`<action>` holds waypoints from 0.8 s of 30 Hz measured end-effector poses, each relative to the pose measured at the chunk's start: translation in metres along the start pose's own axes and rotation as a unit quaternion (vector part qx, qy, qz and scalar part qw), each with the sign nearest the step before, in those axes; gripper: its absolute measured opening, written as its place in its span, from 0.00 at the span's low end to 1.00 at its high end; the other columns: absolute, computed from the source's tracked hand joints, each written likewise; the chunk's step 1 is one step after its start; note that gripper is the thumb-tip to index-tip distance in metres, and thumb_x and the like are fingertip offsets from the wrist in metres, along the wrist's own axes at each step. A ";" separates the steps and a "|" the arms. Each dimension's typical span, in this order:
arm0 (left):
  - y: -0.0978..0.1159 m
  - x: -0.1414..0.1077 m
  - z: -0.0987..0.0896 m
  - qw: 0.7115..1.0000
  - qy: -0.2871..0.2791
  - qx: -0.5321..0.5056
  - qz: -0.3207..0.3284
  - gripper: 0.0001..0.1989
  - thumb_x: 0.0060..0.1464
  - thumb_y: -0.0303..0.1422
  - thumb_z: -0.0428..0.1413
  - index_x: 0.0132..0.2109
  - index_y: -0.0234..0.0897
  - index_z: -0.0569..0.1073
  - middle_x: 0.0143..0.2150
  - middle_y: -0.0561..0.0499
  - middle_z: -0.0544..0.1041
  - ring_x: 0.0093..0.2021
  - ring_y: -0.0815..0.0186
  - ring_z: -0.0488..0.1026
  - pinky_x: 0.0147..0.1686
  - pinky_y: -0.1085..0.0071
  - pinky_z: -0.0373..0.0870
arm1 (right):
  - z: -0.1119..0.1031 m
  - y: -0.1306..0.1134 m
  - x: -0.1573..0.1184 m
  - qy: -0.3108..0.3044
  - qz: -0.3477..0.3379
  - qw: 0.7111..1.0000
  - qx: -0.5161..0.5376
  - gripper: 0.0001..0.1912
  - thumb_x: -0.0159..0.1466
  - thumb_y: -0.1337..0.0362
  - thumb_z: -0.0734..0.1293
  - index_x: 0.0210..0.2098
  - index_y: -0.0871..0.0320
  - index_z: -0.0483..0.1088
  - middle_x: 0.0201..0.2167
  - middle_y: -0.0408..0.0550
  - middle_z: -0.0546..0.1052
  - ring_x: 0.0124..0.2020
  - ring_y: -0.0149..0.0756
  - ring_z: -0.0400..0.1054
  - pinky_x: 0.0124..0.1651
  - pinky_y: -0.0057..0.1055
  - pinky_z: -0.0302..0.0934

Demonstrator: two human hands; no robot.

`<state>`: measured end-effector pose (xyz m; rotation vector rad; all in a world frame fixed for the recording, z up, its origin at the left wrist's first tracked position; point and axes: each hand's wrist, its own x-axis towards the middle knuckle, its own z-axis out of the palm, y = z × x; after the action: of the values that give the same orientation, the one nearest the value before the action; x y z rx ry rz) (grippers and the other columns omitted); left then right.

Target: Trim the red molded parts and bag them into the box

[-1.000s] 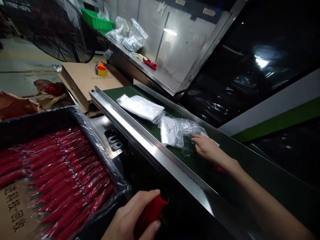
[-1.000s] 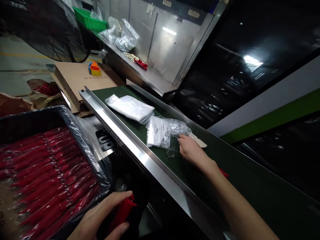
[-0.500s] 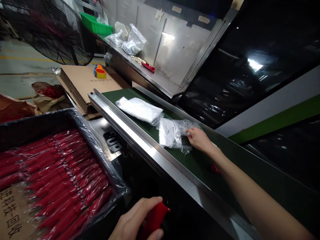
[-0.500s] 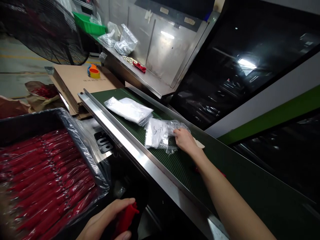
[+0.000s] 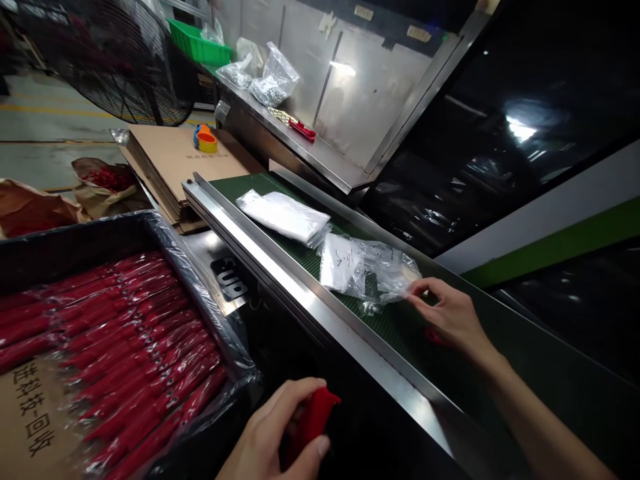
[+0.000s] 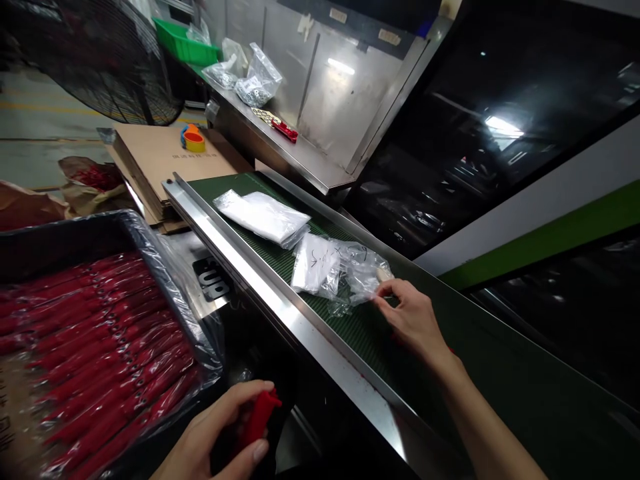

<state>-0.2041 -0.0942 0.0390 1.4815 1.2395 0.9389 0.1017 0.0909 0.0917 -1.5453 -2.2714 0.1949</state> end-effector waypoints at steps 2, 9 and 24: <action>0.003 0.000 0.002 1.000 -0.013 -0.015 -0.013 0.19 0.58 0.35 0.55 0.57 0.49 0.68 0.51 0.55 0.78 0.47 0.67 0.77 0.45 0.77 0.74 | 0.001 0.001 -0.005 -0.019 -0.002 1.000 0.001 0.16 0.68 0.52 0.65 0.38 0.61 0.71 0.36 0.45 0.74 0.38 0.32 0.70 0.45 0.36 0.67; 0.011 -0.004 0.007 0.999 -0.029 -0.022 -0.021 0.20 0.58 0.35 0.55 0.57 0.48 0.68 0.52 0.54 0.78 0.47 0.66 0.76 0.45 0.76 0.73 | 0.009 0.000 -0.004 -0.043 0.003 0.999 0.025 0.15 0.68 0.53 0.65 0.45 0.59 0.73 0.48 0.51 0.75 0.52 0.39 0.69 0.59 0.47 0.61; 0.032 0.008 0.016 0.965 0.010 -0.244 -0.097 0.21 0.58 0.33 0.53 0.59 0.42 0.63 0.42 0.51 0.71 0.37 0.69 0.71 0.38 0.73 0.70 | -0.017 -0.063 -0.040 0.062 0.191 0.915 0.350 0.20 0.60 0.47 0.70 0.41 0.58 0.74 0.34 0.48 0.77 0.31 0.32 0.70 0.33 0.30 0.67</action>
<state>-0.1794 -0.0905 0.0657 0.9482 1.0468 1.0366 0.0670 0.0284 0.1180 -1.5020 -1.5123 0.8821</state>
